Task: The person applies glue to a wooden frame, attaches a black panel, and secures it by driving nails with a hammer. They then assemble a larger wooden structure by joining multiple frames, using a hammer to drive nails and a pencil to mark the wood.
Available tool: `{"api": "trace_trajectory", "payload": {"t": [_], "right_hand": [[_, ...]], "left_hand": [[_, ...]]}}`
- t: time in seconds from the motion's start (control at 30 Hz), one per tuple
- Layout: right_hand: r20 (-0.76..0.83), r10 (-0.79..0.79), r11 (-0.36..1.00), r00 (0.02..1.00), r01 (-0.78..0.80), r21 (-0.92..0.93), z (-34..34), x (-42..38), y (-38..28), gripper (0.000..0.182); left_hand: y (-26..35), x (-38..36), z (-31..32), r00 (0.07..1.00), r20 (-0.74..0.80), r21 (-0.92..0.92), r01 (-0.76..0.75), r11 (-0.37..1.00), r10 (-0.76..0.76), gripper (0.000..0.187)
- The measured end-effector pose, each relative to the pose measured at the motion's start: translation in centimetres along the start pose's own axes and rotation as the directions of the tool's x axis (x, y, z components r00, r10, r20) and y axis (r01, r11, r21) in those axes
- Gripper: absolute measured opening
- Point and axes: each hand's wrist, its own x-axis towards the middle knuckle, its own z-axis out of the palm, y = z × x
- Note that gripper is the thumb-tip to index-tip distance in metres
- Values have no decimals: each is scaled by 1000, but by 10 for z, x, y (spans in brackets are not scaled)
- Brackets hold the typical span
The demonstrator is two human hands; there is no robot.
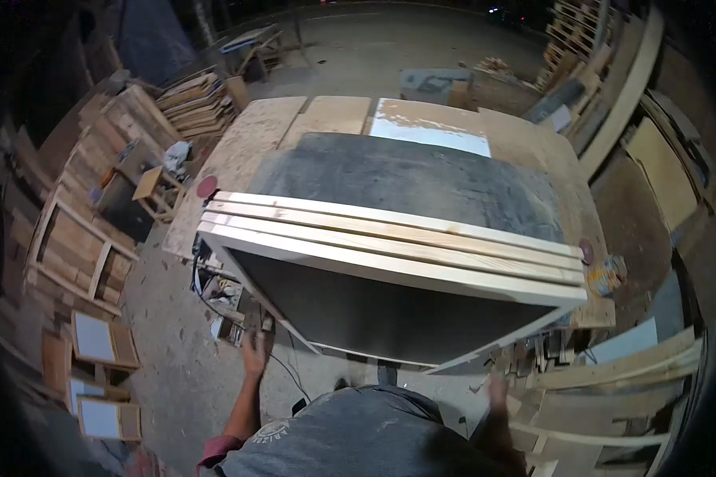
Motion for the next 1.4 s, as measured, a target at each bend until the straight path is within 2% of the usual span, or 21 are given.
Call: {"api": "trace_trajectory", "payload": {"t": [0.03,0.07,0.1,0.13,0.17,0.23,0.3,0.37,0.4,0.43,0.47,0.53,0.6,0.73,0.8,0.87,0.93,1.0,1.13,1.23,1.4], "right_hand": [[49,-283,679,958,236,-695,36,1,25,40],[60,-309,665,949,261,-700,58,-6,15,40],[104,-21,987,994,37,-158,73,-18,10,35],[317,196,863,928,-317,394,79,-19,7,32],[325,178,873,929,-301,383,75,-8,-8,32],[49,80,856,996,-94,508,70,19,-49,32],[-241,55,799,969,102,593,76,18,-64,56],[160,89,769,983,-170,617,43,53,-74,46],[111,30,893,993,-77,444,28,54,-85,48],[174,89,942,981,-140,305,-34,-9,-156,58],[49,-109,975,993,98,198,-8,22,-118,68],[-107,-123,980,987,137,145,-11,8,-125,79],[12,-83,984,996,80,158,-40,-17,-154,78],[-36,-83,977,996,89,195,-24,-6,-136,58],[-58,-145,975,988,152,162,-33,-15,-144,56],[-82,-127,972,988,141,188,-34,-19,-149,53],[-132,-159,983,978,169,68,-25,-14,-142,49],[-131,-115,985,985,130,111,-29,-23,-145,47],[-208,-138,985,968,157,77,-28,-37,-148,46],[-261,-138,977,955,175,125,-22,-36,-143,46],[-212,-102,961,972,151,232,-18,-19,-143,44]], "left_hand": [[-18,-23,7,988,144,19,48,999,-50,30],[-39,-45,20,954,282,39,94,995,-101,34],[-58,-66,34,898,407,34,168,985,-167,39],[-70,-88,45,819,528,37,242,969,-225,43],[-73,-107,50,778,577,53,268,962,-249,46],[-75,-125,56,738,616,79,290,954,-276,49],[-69,-129,50,553,724,213,389,896,-413,49],[-70,-120,41,543,717,203,437,876,-437,48],[-75,-119,37,534,701,180,508,842,-472,47],[-117,-125,44,599,673,74,529,845,-434,42],[-117,-119,35,558,715,119,499,859,-423,42],[-105,-104,22,550,601,38,706,708,-580,40],[-99,-81,12,542,574,-15,756,654,-613,40],[-15,-7,4,789,393,-91,544,834,-472,50],[2,26,13,958,218,-166,223,961,-185,59],[48,54,16,961,236,-354,222,908,-143,63],[65,74,24,940,227,-297,314,902,-253,61],[55,84,23,910,208,-245,405,881,-360,59],[26,96,17,944,184,-157,304,940,-274,45],[6,99,17,966,227,-321,193,927,-122,40],[28,87,16,981,129,-211,171,962,-146,36]]}}
